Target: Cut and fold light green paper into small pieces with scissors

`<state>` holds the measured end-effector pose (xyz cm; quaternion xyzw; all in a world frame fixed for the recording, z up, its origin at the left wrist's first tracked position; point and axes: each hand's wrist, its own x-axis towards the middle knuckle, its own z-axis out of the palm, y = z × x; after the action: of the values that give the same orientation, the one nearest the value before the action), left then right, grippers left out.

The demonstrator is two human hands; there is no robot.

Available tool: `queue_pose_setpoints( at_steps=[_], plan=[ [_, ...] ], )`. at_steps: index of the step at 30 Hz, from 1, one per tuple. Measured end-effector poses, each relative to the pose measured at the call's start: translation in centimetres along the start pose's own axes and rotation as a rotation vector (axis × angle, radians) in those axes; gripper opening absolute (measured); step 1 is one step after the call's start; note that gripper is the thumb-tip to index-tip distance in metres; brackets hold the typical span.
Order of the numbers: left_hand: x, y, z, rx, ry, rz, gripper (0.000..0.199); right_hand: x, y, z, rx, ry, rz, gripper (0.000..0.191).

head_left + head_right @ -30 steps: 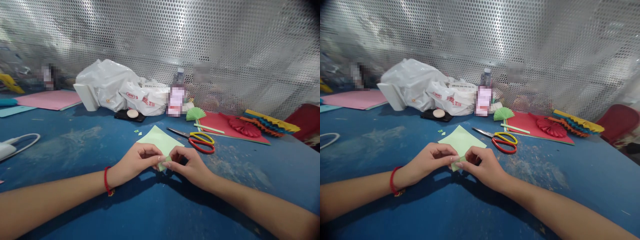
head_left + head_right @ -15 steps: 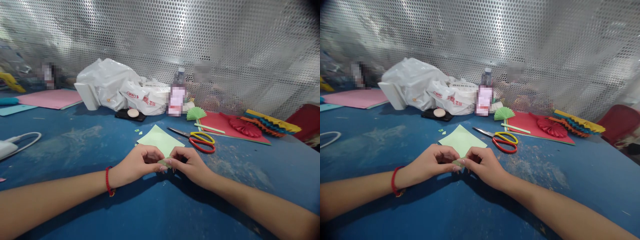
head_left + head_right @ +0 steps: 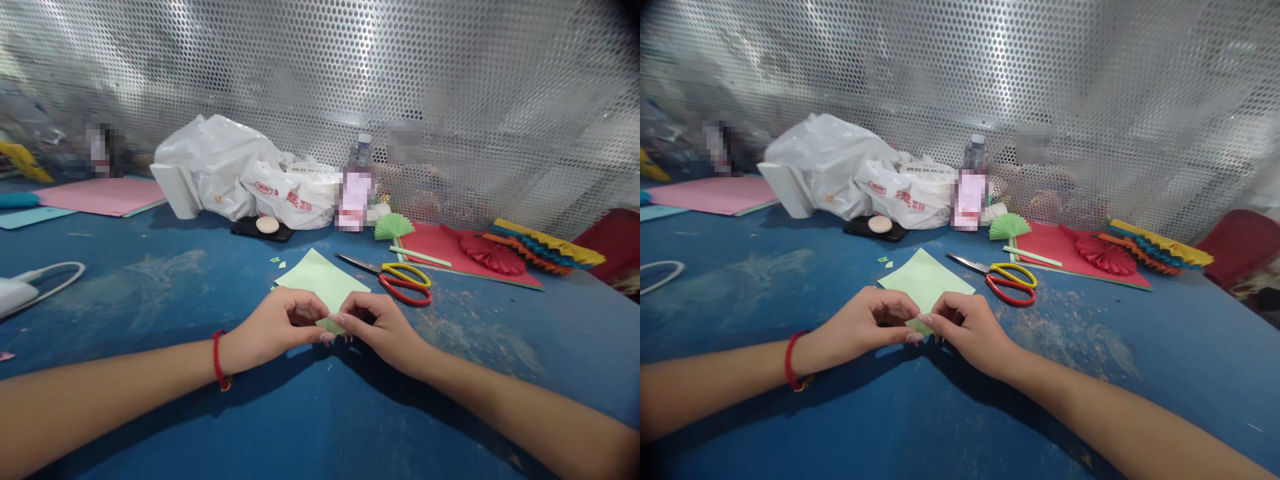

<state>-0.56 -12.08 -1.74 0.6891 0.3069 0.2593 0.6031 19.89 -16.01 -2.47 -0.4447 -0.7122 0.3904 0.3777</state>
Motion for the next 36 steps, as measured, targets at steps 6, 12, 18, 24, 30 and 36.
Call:
queue_pose_setpoints(
  at_steps=[6,12,18,24,30,36],
  plan=[
    [-0.10,0.17,0.03,-0.038,-0.009,-0.009,0.012,0.08,-0.11,-0.02,0.023,-0.006,-0.001,0.026],
    [-0.09,0.17,-0.05,-0.049,-0.012,-0.002,0.011,0.01,-0.33,-0.02,0.017,-0.025,-0.008,0.025],
    [-0.01,0.05,-0.14,-0.054,-0.014,-0.009,0.011,-0.01,-0.17,-0.03,0.038,-0.024,-0.004,0.023],
    [-0.02,0.02,-0.12,-0.040,-0.005,-0.015,0.012,-0.02,-0.07,0.08,0.051,-0.025,0.004,0.023],
    [-0.03,0.16,-0.06,-0.022,-0.002,-0.007,0.013,0.08,0.12,-0.03,0.043,-0.031,0.016,0.025],
    [0.00,0.18,-0.06,-0.003,-0.002,-0.008,0.013,0.04,0.09,0.11,0.035,-0.030,0.018,0.024]
  ],
)
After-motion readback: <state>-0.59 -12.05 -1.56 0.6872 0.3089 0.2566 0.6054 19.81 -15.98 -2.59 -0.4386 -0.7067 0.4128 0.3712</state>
